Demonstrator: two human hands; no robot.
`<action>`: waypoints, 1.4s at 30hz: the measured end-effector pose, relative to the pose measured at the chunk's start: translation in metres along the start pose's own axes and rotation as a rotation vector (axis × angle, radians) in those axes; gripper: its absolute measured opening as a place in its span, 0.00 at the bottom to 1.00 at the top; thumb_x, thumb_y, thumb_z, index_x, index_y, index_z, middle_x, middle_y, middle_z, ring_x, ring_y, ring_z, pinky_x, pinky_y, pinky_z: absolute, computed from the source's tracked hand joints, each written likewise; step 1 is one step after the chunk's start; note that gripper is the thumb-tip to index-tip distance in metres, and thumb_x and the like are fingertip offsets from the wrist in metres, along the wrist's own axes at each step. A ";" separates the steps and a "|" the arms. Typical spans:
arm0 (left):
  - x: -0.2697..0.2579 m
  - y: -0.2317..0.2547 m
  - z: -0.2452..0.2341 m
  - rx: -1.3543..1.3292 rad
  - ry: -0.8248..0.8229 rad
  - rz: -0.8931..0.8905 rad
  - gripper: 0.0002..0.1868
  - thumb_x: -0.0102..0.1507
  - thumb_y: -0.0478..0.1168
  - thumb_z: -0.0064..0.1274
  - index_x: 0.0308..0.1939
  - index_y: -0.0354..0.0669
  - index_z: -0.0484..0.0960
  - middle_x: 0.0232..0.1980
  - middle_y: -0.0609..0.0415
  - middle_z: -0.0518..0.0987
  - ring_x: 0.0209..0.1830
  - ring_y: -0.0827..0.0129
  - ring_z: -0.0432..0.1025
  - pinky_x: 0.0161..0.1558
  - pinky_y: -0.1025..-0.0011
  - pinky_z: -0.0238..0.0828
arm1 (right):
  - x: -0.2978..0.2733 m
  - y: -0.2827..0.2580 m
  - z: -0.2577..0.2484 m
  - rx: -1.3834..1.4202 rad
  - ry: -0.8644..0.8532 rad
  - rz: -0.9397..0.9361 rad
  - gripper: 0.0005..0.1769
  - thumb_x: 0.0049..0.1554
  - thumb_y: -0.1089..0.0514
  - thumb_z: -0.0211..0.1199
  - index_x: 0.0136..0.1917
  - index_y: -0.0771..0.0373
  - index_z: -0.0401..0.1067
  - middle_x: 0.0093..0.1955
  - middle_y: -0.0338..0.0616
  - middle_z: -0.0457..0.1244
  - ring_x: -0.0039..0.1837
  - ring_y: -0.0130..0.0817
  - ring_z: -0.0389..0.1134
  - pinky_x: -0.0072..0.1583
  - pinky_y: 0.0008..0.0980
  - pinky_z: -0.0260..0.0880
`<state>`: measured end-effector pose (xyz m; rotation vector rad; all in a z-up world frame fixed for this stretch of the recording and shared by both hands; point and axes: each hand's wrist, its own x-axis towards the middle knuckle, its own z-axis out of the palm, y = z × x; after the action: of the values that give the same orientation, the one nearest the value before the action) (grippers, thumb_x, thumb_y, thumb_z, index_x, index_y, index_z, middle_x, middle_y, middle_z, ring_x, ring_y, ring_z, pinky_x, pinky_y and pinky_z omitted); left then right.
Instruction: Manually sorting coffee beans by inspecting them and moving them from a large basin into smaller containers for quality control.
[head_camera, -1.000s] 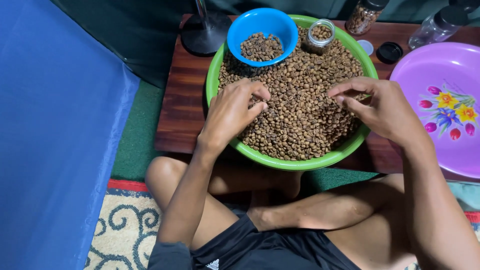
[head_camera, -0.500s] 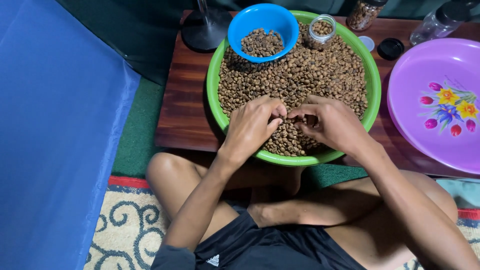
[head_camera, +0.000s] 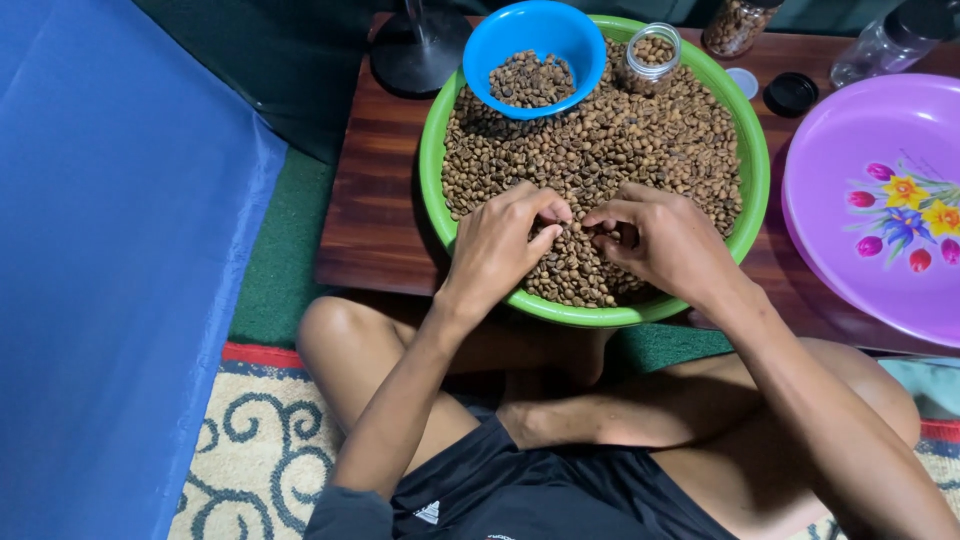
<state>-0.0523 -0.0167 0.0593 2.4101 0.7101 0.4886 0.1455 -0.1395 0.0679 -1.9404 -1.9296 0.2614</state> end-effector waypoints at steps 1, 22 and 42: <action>0.000 -0.001 0.001 0.002 0.000 0.000 0.07 0.62 0.38 0.60 0.43 0.55 0.82 0.41 0.56 0.81 0.46 0.55 0.80 0.44 0.50 0.78 | 0.000 0.000 0.001 0.001 0.002 -0.001 0.16 0.51 0.59 0.71 0.54 0.57 0.80 0.44 0.46 0.67 0.48 0.51 0.71 0.46 0.46 0.72; -0.005 0.016 -0.002 0.062 0.170 0.149 0.09 0.58 0.34 0.62 0.40 0.53 0.88 0.38 0.61 0.79 0.31 0.69 0.75 0.38 0.64 0.75 | -0.008 0.000 -0.042 0.313 0.224 0.160 0.05 0.62 0.67 0.65 0.52 0.70 0.77 0.45 0.49 0.71 0.36 0.31 0.70 0.35 0.26 0.64; 0.007 0.007 0.007 0.127 0.170 0.187 0.06 0.56 0.39 0.65 0.36 0.55 0.89 0.36 0.62 0.82 0.33 0.72 0.75 0.43 0.64 0.75 | -0.008 0.004 -0.037 0.243 0.284 0.084 0.06 0.58 0.69 0.69 0.51 0.67 0.79 0.43 0.43 0.70 0.32 0.29 0.55 0.36 0.28 0.55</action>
<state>-0.0411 -0.0207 0.0596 2.5906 0.6053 0.7525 0.1633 -0.1527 0.0985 -1.7924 -1.5613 0.2192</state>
